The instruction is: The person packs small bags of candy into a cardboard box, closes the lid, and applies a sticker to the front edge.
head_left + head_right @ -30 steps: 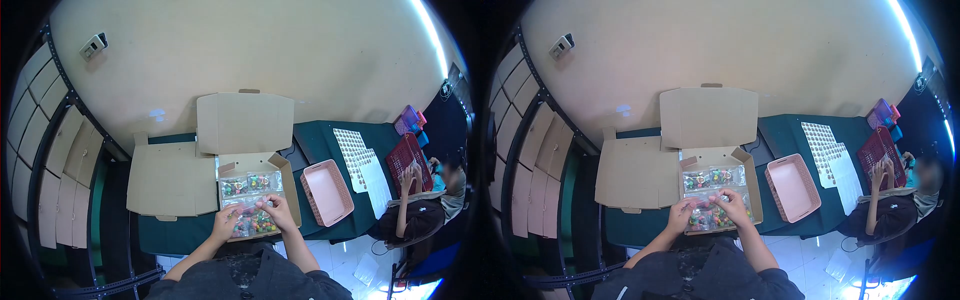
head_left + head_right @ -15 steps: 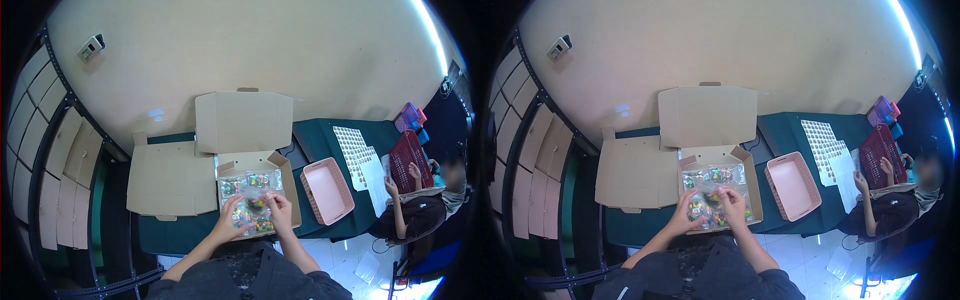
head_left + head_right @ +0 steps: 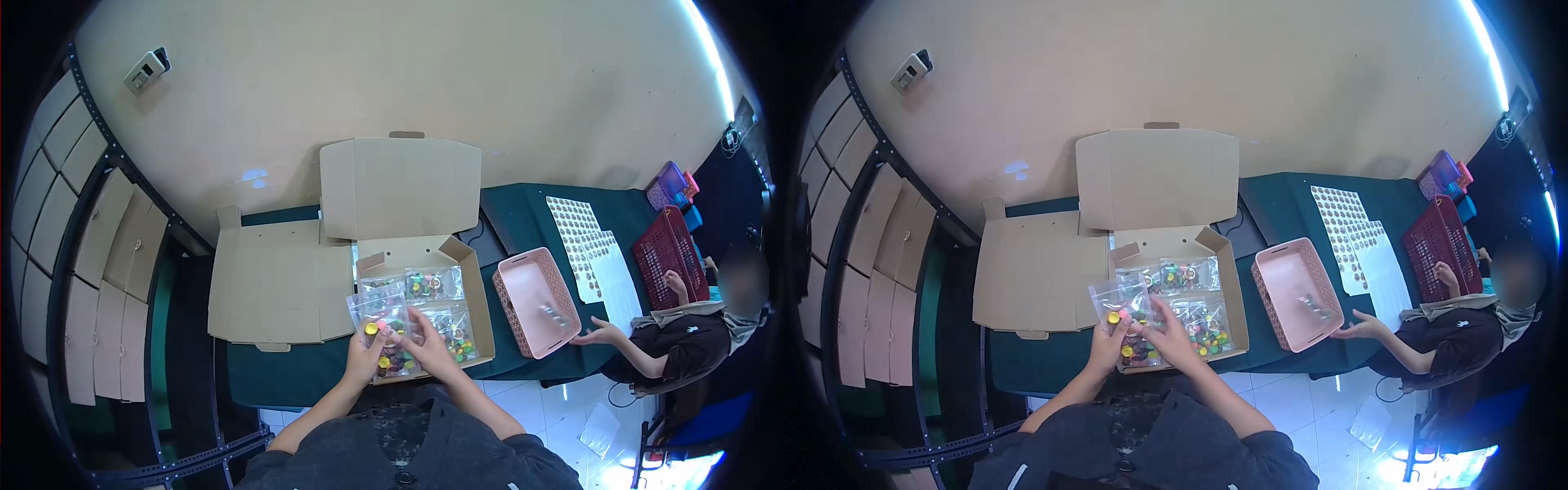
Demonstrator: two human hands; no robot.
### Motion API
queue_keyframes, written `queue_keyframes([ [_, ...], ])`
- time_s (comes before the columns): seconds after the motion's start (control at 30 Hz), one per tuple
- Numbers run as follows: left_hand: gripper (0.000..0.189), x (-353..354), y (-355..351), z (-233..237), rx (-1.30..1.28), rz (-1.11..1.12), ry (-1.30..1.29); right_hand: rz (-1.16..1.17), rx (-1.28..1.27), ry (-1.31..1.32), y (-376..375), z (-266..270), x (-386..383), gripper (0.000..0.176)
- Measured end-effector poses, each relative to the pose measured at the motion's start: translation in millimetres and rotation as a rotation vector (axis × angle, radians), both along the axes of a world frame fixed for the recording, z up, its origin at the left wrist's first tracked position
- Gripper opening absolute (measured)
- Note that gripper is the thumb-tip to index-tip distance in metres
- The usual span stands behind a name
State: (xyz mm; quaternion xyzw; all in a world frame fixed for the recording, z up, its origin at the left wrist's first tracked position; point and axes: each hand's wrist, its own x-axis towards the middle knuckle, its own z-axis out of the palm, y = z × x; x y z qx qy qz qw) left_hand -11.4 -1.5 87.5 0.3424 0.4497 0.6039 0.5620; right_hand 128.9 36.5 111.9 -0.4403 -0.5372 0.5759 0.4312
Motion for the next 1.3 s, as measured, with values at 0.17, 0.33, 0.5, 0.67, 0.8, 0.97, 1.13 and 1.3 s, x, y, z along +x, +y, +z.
queue_keyframes([
  [0.17,0.035,-1,-2,17,-0.054,-0.051,-0.033,0.305,-0.248,0.119,-1,4,5,0.034],
  [0.33,0.038,-7,1,5,-0.018,-0.097,-0.037,0.291,-0.308,0.171,-4,15,4,0.032],
  [0.5,0.043,-9,-1,15,0.081,-0.178,0.138,0.271,-0.298,0.230,-2,-9,6,0.036],
  [0.67,0.052,-11,-7,16,-0.086,-0.380,0.050,0.235,-0.194,0.169,-9,11,5,0.036],
  [0.8,0.053,-13,-5,24,-0.062,-0.432,0.161,0.292,-0.267,0.130,-10,12,9,0.042],
  [0.97,0.047,-19,-1,17,0.051,-0.456,0.257,0.312,-0.218,0.158,-10,-11,14,0.039],
  [1.13,0.045,-6,-8,10,-0.026,-0.425,0.120,0.265,-0.264,0.156,-17,11,9,0.036],
  [1.3,0.044,-14,-7,23,-0.031,-0.478,0.197,0.212,-0.215,0.141,-21,9,5,0.033],
])
